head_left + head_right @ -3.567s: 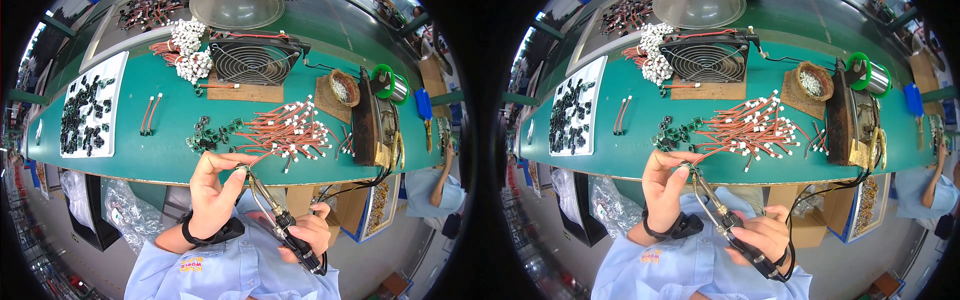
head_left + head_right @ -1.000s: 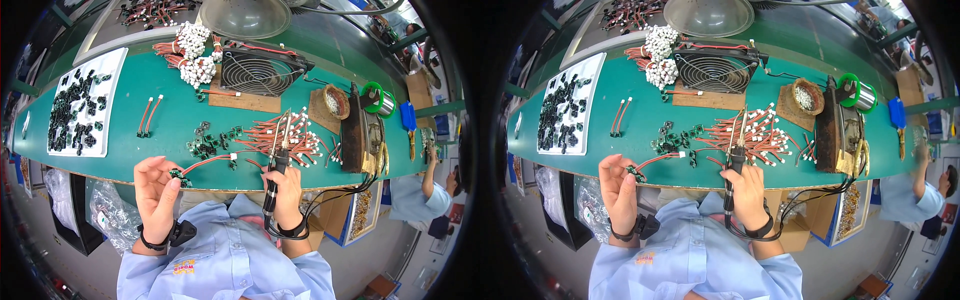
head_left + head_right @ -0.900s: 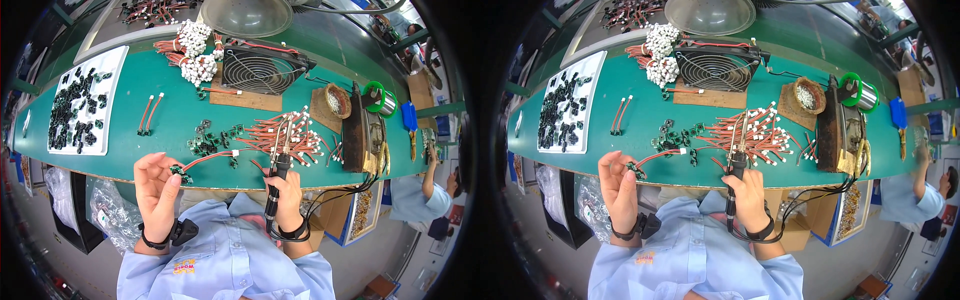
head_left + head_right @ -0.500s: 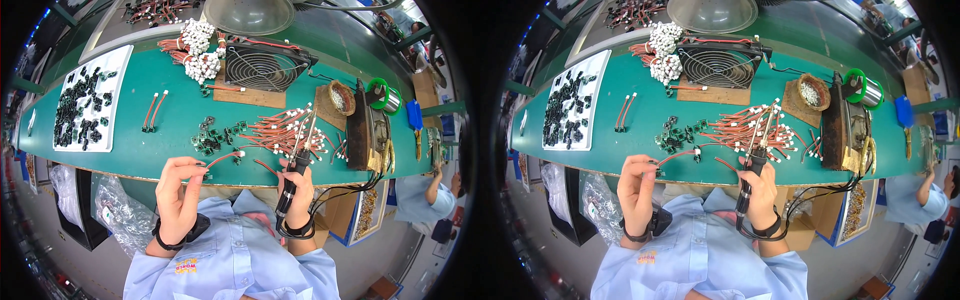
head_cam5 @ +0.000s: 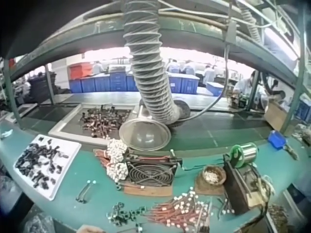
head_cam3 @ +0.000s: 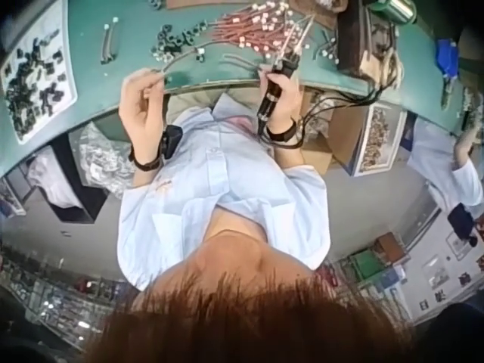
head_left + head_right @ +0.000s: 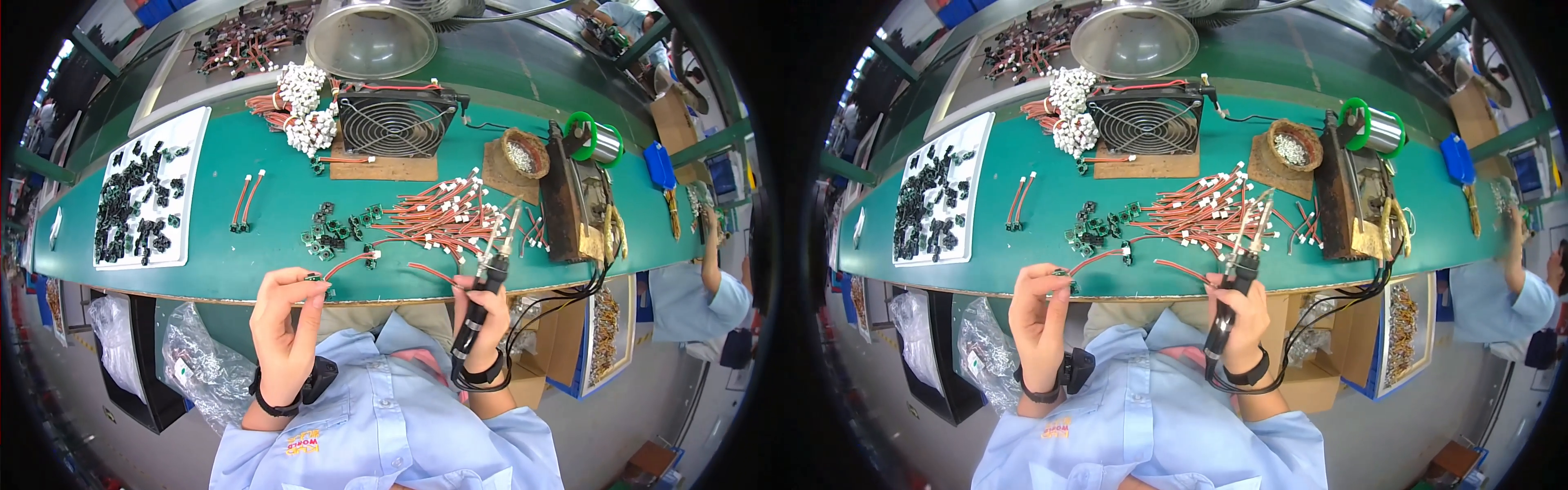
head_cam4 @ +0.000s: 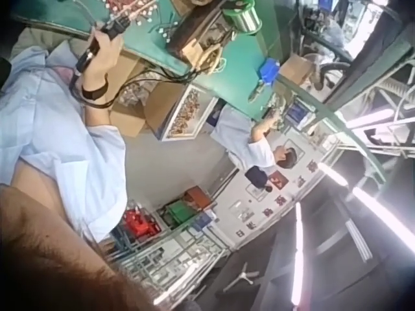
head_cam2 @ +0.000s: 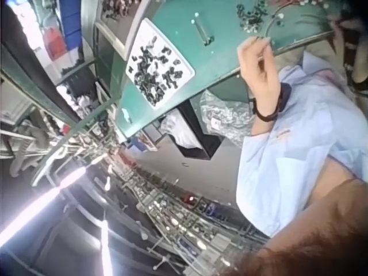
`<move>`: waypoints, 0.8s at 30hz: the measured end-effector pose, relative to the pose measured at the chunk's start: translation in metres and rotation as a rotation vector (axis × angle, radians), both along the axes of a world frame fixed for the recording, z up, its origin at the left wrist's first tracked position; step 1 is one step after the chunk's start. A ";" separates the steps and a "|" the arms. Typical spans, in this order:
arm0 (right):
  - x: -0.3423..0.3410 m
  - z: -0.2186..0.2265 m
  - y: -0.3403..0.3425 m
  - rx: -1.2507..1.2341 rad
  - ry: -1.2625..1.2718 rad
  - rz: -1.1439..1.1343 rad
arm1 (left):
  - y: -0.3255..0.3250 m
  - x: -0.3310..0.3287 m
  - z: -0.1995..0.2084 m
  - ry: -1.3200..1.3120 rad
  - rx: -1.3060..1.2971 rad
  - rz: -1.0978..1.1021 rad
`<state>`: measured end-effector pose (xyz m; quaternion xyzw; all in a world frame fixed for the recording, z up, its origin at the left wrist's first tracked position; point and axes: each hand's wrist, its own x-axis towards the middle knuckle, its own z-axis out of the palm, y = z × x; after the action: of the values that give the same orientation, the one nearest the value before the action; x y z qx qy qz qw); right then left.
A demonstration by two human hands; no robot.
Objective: Soldering wires and small electronic components onto circuit boards at a factory workbench.
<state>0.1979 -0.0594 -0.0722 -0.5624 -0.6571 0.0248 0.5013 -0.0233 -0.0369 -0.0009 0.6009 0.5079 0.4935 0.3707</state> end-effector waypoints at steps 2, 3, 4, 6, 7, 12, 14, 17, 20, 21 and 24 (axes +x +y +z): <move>-0.004 0.007 -0.005 0.052 0.165 0.008 | -0.004 -0.001 0.002 0.098 -0.010 -0.015; -0.006 0.017 -0.012 0.054 0.203 0.101 | -0.007 0.000 0.006 0.100 0.004 -0.018; -0.008 0.028 -0.019 0.057 0.240 0.195 | -0.011 0.002 0.010 0.135 0.023 -0.093; -0.011 0.046 -0.033 0.076 0.278 0.297 | -0.024 0.007 0.023 0.212 0.061 -0.230; -0.012 0.053 -0.040 0.042 0.274 0.331 | -0.030 0.008 0.027 0.218 0.076 -0.227; -0.021 0.068 -0.070 0.050 0.201 0.356 | -0.061 0.010 0.029 0.202 0.236 -0.277; -0.024 0.071 -0.076 0.095 0.174 0.328 | -0.071 0.010 0.029 0.239 0.248 -0.228; -0.027 0.066 -0.077 0.169 0.086 0.422 | -0.078 0.014 0.028 0.270 0.332 -0.289; -0.027 0.060 -0.086 0.142 0.138 0.404 | -0.080 0.022 0.028 0.279 0.348 -0.348; -0.026 0.059 -0.088 0.124 0.166 0.401 | -0.078 0.025 0.029 0.284 0.332 -0.362; -0.018 0.065 -0.087 0.051 0.143 0.420 | -0.071 0.032 0.030 0.284 0.291 -0.407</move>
<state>0.1796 -0.1459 -0.0073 -0.3972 -0.7228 0.1517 0.5447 0.0091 -0.1078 0.0295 0.8005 0.3477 0.3876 0.2969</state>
